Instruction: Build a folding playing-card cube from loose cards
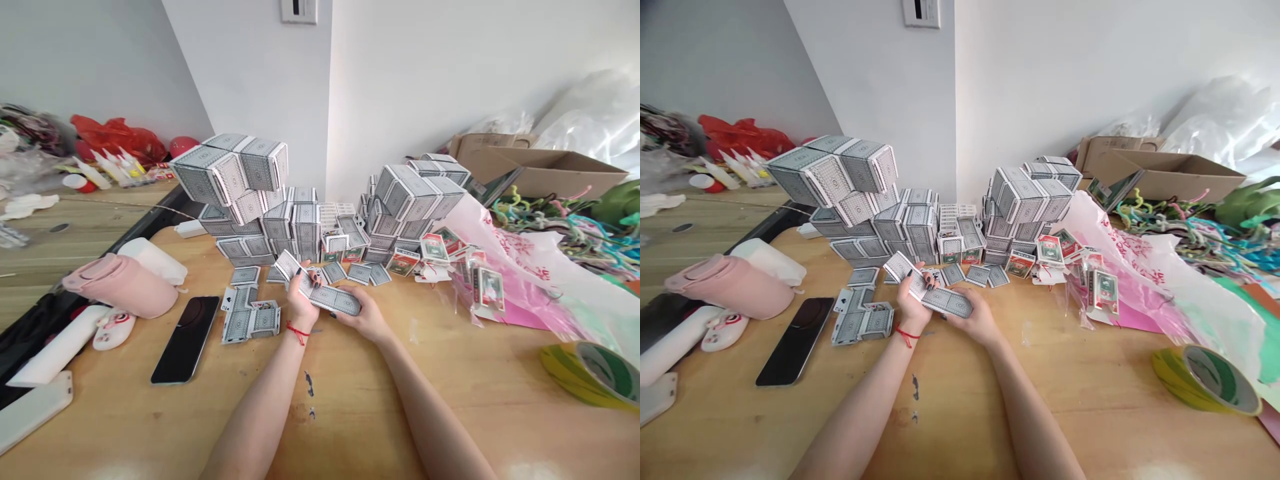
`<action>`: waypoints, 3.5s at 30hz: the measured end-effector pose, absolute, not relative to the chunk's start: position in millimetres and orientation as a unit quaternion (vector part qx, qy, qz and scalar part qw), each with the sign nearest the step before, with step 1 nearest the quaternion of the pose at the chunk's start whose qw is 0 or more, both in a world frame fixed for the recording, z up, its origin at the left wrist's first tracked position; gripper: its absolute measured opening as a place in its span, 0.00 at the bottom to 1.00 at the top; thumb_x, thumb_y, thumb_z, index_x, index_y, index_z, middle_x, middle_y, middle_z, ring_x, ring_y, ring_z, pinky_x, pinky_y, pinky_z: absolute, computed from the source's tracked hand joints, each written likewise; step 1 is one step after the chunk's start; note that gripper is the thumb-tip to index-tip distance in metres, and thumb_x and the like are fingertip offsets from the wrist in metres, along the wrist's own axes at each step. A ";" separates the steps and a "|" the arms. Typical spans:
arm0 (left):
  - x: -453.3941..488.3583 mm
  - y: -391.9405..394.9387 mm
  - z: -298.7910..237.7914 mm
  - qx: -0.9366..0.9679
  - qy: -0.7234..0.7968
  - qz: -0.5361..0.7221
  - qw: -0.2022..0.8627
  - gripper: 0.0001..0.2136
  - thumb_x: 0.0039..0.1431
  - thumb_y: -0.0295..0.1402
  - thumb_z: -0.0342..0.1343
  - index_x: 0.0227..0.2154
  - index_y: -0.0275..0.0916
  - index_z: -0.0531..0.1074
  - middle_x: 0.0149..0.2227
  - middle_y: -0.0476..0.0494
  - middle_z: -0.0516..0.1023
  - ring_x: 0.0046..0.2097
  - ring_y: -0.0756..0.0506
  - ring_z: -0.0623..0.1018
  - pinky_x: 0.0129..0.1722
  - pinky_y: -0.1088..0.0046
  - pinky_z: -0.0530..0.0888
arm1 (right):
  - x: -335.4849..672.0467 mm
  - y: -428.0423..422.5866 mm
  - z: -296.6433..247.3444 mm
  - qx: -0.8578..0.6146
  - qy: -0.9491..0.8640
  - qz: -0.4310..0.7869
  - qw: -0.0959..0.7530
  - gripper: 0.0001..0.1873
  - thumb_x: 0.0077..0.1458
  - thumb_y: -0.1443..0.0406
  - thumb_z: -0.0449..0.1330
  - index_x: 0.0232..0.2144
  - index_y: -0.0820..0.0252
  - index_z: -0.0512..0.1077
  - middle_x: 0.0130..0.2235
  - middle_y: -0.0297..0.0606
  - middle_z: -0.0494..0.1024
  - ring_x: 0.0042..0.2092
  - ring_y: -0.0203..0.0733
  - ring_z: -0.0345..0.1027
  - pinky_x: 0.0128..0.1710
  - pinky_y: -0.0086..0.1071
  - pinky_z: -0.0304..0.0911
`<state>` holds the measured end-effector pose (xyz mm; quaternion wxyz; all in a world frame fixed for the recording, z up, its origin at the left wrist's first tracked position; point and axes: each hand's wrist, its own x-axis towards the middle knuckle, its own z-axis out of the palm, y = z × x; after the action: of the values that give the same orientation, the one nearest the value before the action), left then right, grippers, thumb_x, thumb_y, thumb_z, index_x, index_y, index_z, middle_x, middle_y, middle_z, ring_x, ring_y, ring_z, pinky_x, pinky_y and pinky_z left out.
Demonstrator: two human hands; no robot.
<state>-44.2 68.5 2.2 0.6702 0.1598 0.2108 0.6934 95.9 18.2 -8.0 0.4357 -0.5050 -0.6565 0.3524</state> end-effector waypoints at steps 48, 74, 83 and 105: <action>-78.1 65.7 16.4 0.217 0.182 0.504 0.816 0.24 0.50 0.52 0.50 0.41 0.35 0.68 0.26 0.44 0.69 0.25 0.47 0.71 0.27 0.64 0.72 | 70.9 51.5 -26.0 -0.592 -0.591 0.162 0.523 0.11 0.54 0.59 0.52 0.30 0.55 0.73 0.28 0.38 0.74 0.33 0.42 0.62 0.34 0.36 0.60; -59.5 65.2 4.2 0.268 0.213 0.328 0.880 0.13 0.56 0.39 0.51 0.38 0.37 0.73 0.27 0.39 0.77 0.34 0.39 0.78 0.35 0.62 0.72 | 136.4 43.3 -24.3 -0.400 -0.291 0.544 0.678 0.19 0.45 0.49 0.60 0.21 0.57 0.63 0.19 0.27 0.62 0.20 0.30 0.55 0.20 0.26 0.55; -61.1 65.6 -2.8 0.310 0.174 0.244 0.902 0.17 0.59 0.40 0.45 0.41 0.33 0.72 0.32 0.34 0.79 0.36 0.38 0.79 0.40 0.59 0.71 | 134.7 46.3 -25.2 -0.415 -0.277 0.530 0.686 0.14 0.43 0.55 0.64 0.29 0.57 0.68 0.26 0.29 0.72 0.24 0.31 0.64 0.24 0.28 0.63; -56.4 63.9 -2.6 0.326 0.247 0.181 0.894 0.21 0.60 0.40 0.42 0.43 0.26 0.70 0.38 0.29 0.78 0.40 0.40 0.78 0.44 0.62 0.70 | 135.6 48.4 -27.8 -0.380 -0.241 0.541 0.711 0.15 0.39 0.66 0.66 0.33 0.57 0.70 0.33 0.32 0.76 0.31 0.33 0.71 0.32 0.30 0.71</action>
<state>-56.4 63.9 -2.6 0.8943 0.3264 0.2465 0.1813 135.6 48.4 -27.8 0.7106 -0.3804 -0.2410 0.5406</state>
